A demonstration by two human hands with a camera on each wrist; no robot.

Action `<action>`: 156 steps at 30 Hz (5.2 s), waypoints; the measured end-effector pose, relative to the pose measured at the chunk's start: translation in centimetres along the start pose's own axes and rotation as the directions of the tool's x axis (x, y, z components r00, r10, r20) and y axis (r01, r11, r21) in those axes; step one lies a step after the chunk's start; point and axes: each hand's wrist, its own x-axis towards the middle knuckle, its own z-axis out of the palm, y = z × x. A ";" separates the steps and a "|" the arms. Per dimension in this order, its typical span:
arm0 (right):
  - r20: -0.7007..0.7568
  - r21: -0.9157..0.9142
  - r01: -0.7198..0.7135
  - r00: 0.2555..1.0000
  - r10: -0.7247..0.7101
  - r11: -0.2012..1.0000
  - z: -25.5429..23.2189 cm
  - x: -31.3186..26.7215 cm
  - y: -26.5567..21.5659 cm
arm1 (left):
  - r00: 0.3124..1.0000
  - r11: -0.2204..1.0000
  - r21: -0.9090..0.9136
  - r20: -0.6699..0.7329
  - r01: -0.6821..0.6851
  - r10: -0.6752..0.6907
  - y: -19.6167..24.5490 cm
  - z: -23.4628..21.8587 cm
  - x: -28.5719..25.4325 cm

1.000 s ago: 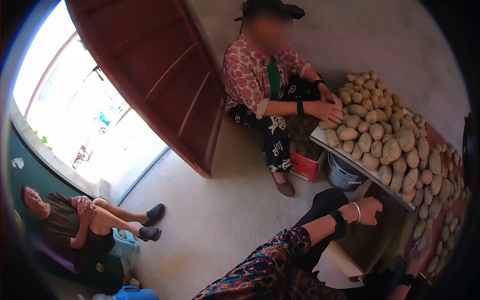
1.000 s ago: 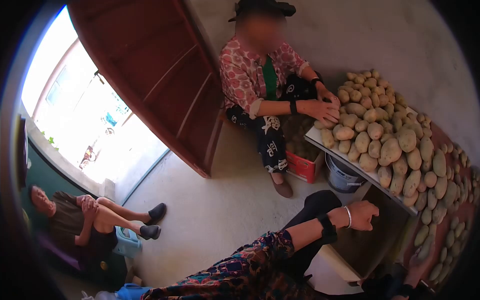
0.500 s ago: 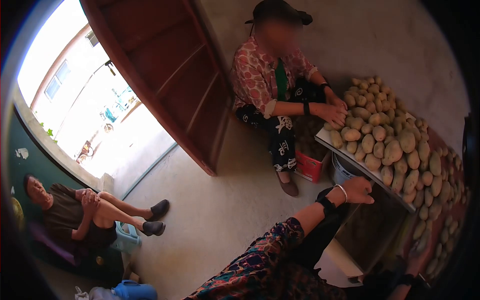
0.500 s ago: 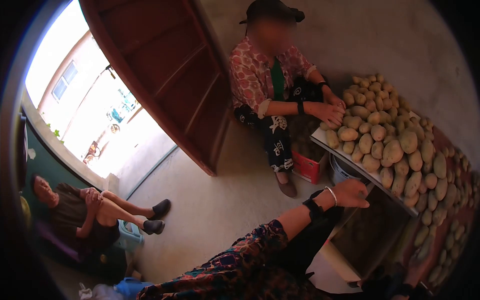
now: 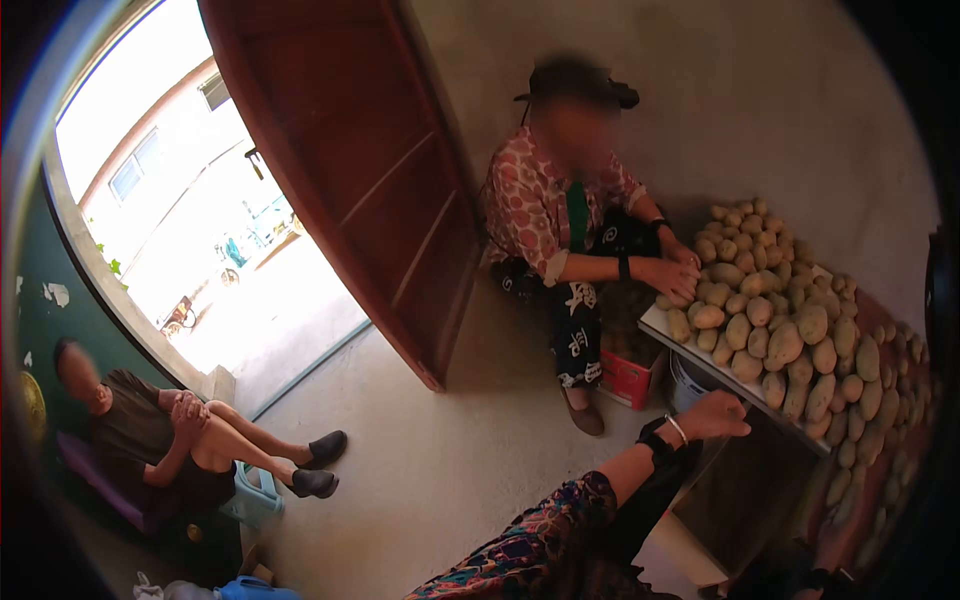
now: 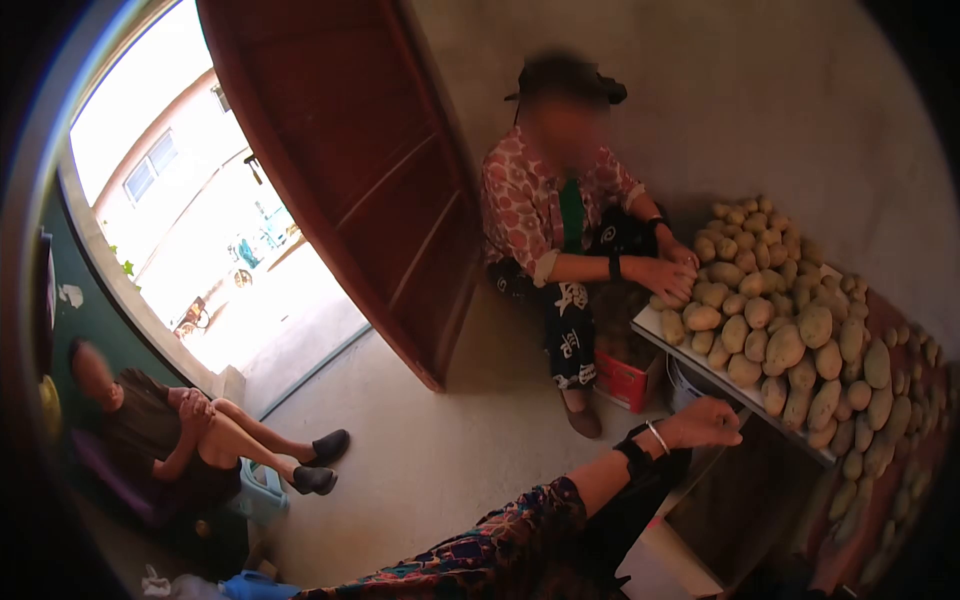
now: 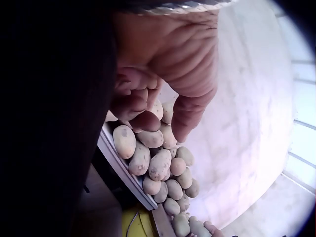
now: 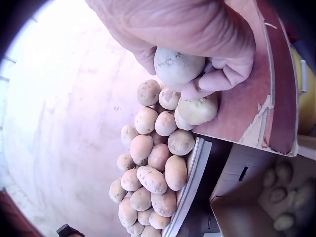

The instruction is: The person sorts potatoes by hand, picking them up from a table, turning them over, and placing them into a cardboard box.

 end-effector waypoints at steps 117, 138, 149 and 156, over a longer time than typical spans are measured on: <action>0.072 0.708 -0.569 0.647 0.759 0.418 -1.8 -0.3 -11.4 | 0.695 0.976 0.214 0.708 -0.049 -0.120 6.0 12.2 5.3; -0.071 -0.362 -0.326 0.944 0.323 0.873 -1.0 3.4 -13.8 | 0.788 0.728 -0.396 0.524 0.560 -0.322 0.5 17.1 4.9; 0.084 -0.465 -0.420 0.855 0.511 0.779 -0.4 7.6 -10.6 | 0.831 0.768 -0.392 0.461 0.506 -0.312 0.9 16.5 5.6; -0.027 -0.580 -0.541 0.759 0.650 0.609 -2.1 6.5 -9.6 | 0.833 0.753 -0.387 0.396 0.533 -0.386 -0.2 15.9 6.0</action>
